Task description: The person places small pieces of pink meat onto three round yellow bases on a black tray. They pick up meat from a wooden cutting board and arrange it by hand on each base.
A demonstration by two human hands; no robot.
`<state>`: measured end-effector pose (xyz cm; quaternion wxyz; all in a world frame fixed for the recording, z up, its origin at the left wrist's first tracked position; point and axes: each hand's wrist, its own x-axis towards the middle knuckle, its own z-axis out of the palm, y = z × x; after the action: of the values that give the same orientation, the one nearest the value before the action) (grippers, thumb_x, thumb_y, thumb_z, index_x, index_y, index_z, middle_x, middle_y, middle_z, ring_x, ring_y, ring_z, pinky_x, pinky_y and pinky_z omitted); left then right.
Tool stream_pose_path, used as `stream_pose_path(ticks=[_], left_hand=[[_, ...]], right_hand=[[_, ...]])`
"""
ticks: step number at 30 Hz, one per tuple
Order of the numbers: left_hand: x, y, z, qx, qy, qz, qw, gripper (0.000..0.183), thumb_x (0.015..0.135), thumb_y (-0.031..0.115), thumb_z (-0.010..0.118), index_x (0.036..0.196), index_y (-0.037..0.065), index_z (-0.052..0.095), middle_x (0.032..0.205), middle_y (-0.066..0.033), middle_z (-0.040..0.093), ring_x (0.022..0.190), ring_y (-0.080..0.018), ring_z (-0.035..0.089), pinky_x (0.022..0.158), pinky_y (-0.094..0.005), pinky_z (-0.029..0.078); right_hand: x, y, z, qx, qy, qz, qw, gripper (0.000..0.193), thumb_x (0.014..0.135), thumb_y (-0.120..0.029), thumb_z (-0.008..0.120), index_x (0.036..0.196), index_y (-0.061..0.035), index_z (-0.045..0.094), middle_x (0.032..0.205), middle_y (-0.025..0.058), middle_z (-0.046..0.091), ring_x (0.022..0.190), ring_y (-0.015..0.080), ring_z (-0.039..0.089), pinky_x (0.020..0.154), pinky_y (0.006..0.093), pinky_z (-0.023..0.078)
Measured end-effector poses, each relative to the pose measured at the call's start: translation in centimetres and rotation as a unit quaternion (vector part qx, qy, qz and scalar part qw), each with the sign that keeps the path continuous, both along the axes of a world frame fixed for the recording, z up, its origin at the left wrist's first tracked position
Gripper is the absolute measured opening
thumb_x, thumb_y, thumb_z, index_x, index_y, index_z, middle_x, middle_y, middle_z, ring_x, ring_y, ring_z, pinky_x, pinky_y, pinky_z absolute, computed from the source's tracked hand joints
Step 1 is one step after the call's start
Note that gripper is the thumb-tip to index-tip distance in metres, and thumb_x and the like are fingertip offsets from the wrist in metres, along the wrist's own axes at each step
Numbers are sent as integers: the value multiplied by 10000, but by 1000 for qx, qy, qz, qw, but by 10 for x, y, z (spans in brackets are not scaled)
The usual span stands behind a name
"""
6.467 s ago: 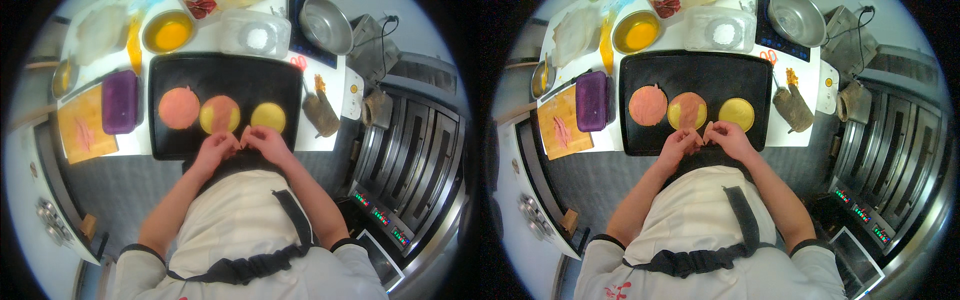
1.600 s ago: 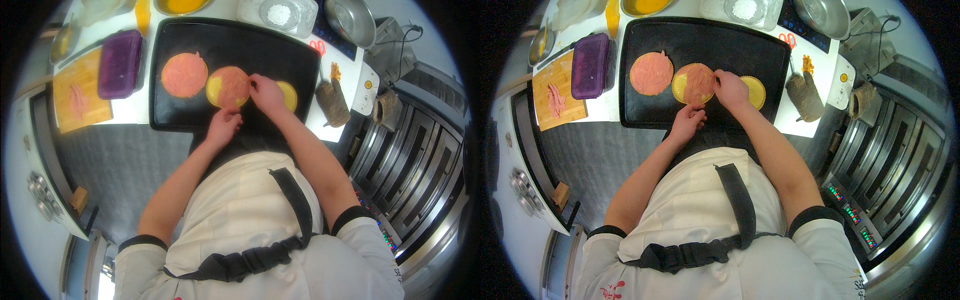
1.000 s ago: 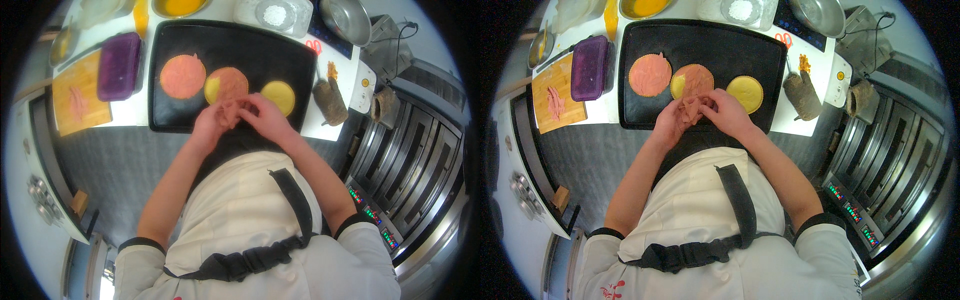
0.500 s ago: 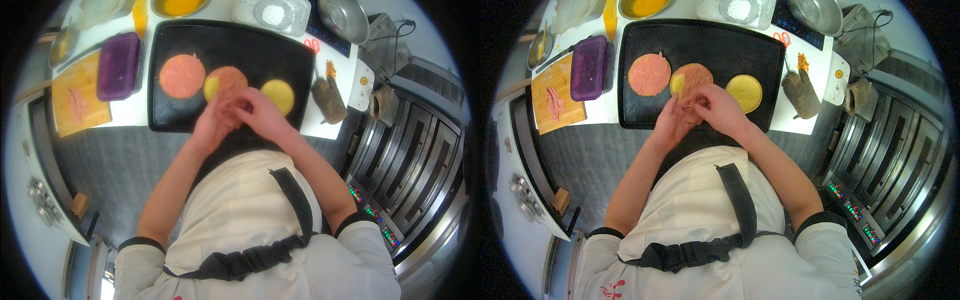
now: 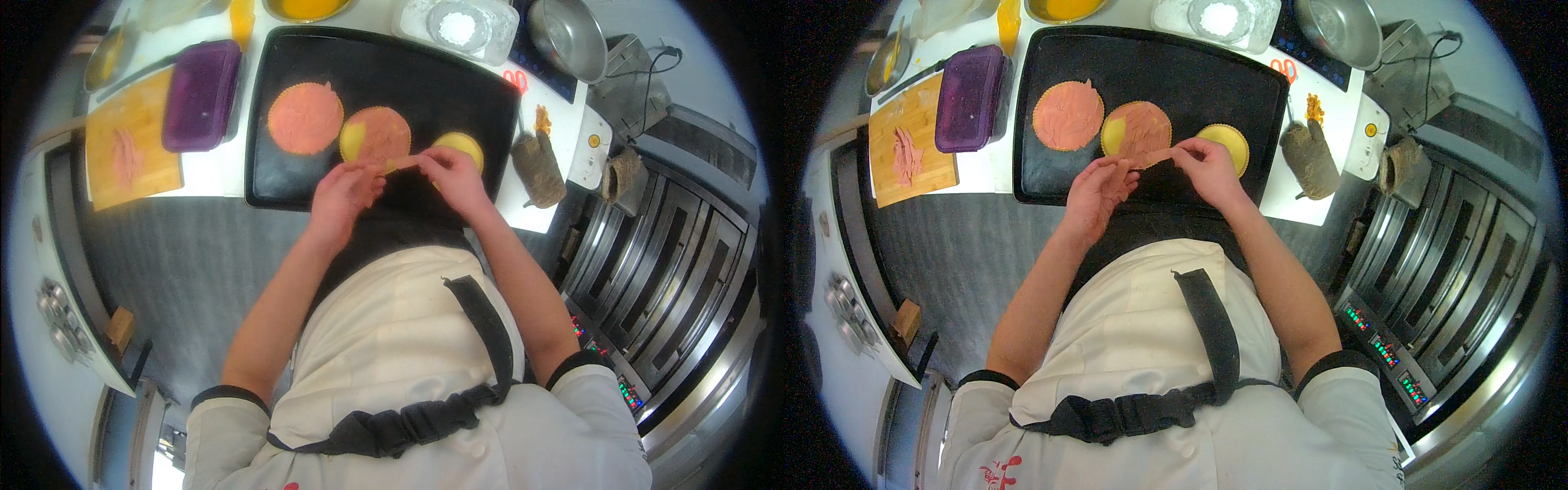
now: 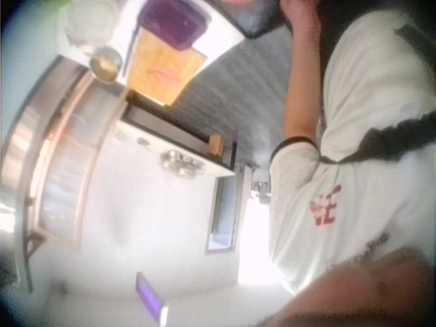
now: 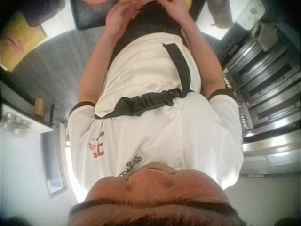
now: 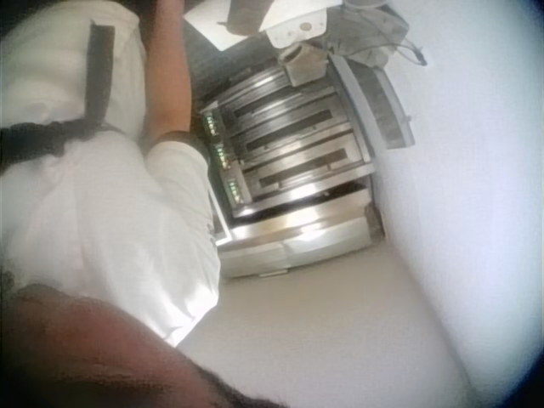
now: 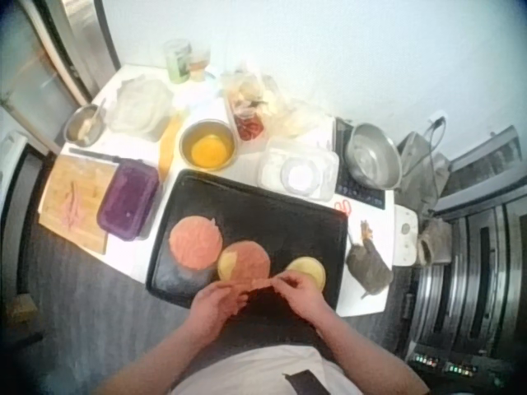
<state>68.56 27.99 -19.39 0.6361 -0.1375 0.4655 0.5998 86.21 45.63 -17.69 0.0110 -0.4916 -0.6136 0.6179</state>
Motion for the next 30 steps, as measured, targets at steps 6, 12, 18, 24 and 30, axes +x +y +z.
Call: stream_pose_path(ticks=[6,12,18,24,30], left_hand=[[-5,-29,-17,-36,27,31,998,261,1100,154,667,1326,25,643,1319,-145,753,1169,-268,735,1067,-417,588],[-5,-48,-32,-46,37,32,998,230,1081,165,744,1276,63,680,1266,-90,771,1150,-221,732,1063,-410,586],[3,-52,-41,-46,35,36,998,211,1069,160,769,1250,77,703,1180,-56,775,1083,-194,740,1001,-377,604],[13,-48,-35,-64,48,25,996,266,1032,205,815,1215,52,697,1002,-79,762,855,-148,695,740,-282,551],[16,-44,-34,-53,48,9,997,260,1027,208,823,1205,60,704,997,-69,758,851,-149,696,729,-270,542]], right_hand=[[10,-4,-34,30,-49,47,997,282,1030,-272,794,1130,-10,813,914,30,771,773,105,670,705,282,528],[3,-14,-57,34,-55,140,988,294,1007,-288,809,1111,-14,821,918,80,793,778,159,705,738,345,565],[3,-12,-78,135,-79,72,985,285,994,-273,815,1108,-11,819,889,102,793,782,190,725,741,357,566],[3,-13,-81,162,-118,79,976,245,983,-266,822,1080,-42,809,867,108,769,773,225,715,730,367,556],[-2,-13,-75,241,-142,110,954,210,966,-265,811,1044,-70,794,850,128,741,778,295,721,721,410,557]])
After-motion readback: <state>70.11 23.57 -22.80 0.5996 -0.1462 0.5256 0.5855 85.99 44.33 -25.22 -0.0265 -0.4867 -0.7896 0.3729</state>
